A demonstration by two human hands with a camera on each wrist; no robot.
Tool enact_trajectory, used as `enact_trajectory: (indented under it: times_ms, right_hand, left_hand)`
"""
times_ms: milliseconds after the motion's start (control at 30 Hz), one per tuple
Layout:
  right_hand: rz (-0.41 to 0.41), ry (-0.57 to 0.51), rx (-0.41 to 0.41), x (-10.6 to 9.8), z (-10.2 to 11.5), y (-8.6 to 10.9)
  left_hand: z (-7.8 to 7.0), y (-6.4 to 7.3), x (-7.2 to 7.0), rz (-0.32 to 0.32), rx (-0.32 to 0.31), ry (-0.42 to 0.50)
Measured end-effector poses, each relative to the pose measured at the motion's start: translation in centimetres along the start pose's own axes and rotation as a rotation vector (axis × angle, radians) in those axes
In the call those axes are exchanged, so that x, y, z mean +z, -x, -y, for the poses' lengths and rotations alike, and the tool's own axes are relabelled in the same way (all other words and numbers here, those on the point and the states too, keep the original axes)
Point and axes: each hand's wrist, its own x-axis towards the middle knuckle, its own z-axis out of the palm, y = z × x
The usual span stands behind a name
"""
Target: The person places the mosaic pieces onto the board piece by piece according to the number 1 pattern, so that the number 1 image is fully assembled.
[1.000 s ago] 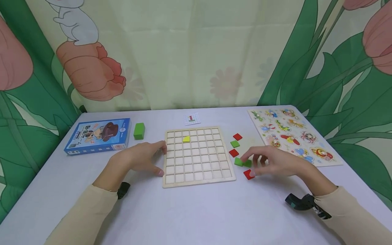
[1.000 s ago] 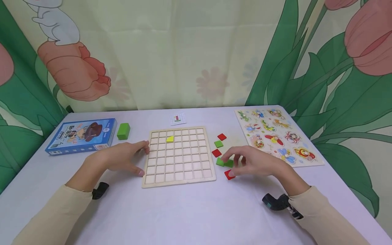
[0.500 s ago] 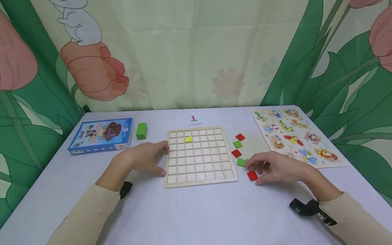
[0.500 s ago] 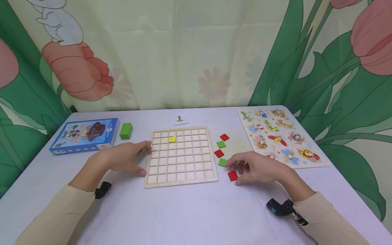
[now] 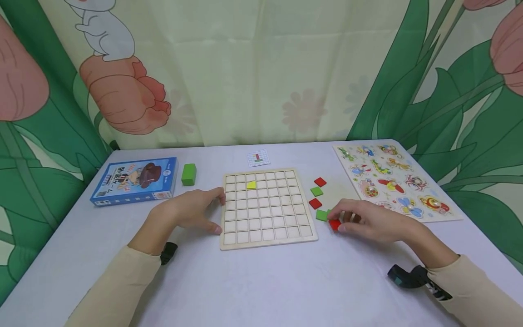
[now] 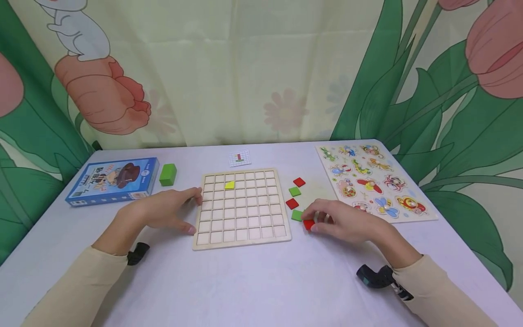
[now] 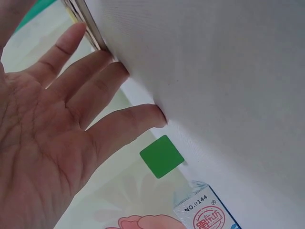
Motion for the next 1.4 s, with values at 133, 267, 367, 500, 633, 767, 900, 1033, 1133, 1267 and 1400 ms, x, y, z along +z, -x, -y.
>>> enact_trajectory:
  times_ms: [133, 267, 367, 500, 633, 767, 900, 1033, 1133, 1267, 1400]
  right_hand:
    - [-0.018, -0.028, 0.013, -0.3, 0.3, -0.1]
    - [-0.026, -0.069, 0.001, -0.6, 0.5, -0.3]
    - [-0.043, -0.095, -0.013, -0.6, 0.7, -0.5]
    - [-0.077, -0.158, -0.035, -0.6, 0.7, -1.3]
    - [-0.134, -0.190, -0.081, -0.5, 0.8, -2.4]
    - [-0.171, -0.196, -0.113, -0.6, 0.8, -3.2]
    - [-0.173, -0.213, -0.093, -0.9, 0.8, -3.9]
    - [-0.136, -0.272, -0.105, -1.1, 1.3, -5.1]
    - [-0.126, -0.308, -0.130, -1.2, 1.7, -6.0]
    - [-0.145, -0.304, -0.158, -1.2, 2.0, -7.1]
    - [-0.167, -0.292, -0.189, -1.2, 1.7, -8.1]
  left_hand:
    - [0.1, 0.0, 0.1, -0.001, 0.002, 0.001]
    - [0.1, -0.1, 0.2, -0.003, -0.001, 0.001]
    - [0.1, -0.1, 0.1, -0.004, -0.002, 0.002]
    - [0.0, -0.1, 0.1, -0.003, -0.003, 0.001]
    - [0.2, 0.1, -0.1, -0.002, -0.014, -0.001]
    - [0.1, 0.2, -0.2, 0.000, -0.013, 0.000]
    - [0.0, 0.1, -0.1, -0.001, -0.002, 0.008]
    - [0.0, 0.3, 0.0, 0.002, -0.025, 0.019]
    - [0.0, 0.3, 0.0, -0.003, -0.027, 0.019]
    - [0.0, 0.2, 0.0, -0.014, -0.007, 0.014]
    - [0.0, -0.1, 0.1, -0.012, 0.000, 0.014]
